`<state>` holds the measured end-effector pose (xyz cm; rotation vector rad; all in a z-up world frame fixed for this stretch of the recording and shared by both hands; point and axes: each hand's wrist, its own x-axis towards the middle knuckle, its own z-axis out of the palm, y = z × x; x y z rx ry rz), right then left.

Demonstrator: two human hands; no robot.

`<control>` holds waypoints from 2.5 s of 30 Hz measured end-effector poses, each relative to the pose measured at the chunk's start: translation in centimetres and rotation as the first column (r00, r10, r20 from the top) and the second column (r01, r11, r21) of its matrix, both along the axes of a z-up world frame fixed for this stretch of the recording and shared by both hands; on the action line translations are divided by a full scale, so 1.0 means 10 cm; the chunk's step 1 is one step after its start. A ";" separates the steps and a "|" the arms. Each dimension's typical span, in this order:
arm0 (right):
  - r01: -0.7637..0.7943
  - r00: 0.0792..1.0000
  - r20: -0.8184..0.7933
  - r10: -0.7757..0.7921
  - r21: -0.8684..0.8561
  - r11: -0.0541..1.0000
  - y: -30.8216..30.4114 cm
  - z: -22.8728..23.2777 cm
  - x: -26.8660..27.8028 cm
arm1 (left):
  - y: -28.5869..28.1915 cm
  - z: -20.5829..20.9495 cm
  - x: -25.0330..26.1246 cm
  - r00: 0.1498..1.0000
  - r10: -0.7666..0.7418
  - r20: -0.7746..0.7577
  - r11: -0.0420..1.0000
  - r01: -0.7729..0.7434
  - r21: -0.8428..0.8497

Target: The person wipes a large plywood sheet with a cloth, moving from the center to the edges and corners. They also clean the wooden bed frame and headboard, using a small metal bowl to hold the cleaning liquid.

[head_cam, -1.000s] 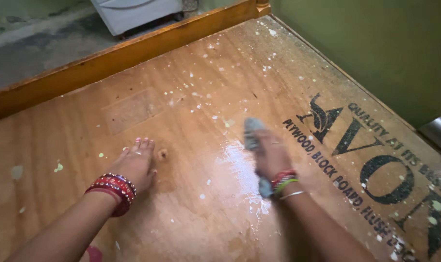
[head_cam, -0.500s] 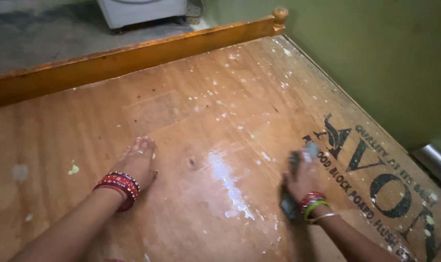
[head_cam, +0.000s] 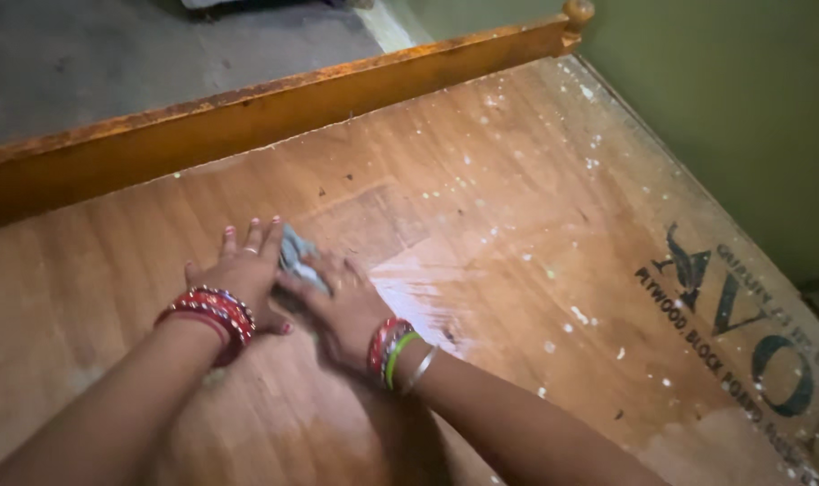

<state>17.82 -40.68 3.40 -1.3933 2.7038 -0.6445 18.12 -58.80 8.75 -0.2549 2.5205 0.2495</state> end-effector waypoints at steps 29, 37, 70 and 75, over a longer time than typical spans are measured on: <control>0.919 0.379 -0.013 -0.925 -0.109 0.378 0.66 -0.30 0.59 | -0.03 0.08 -0.15 0.991 -0.020 0.136 1.000 0.020 -0.001; 0.364 0.929 -0.022 -0.370 -0.137 0.921 -0.05 -0.02 0.98 | -0.05 -0.14 0.01 1.000 -0.011 0.006 1.000 0.011 0.000; 0.954 -0.299 -0.079 -0.951 0.013 -0.301 5.45 -0.57 2.42 | 4.23 -0.09 0.68 0.808 -0.589 -0.026 0.805 0.589 0.069; 0.961 0.219 0.015 -0.976 -0.176 0.213 4.24 -0.19 1.70 | 4.30 -0.02 0.65 0.855 -0.519 0.018 0.854 0.518 0.054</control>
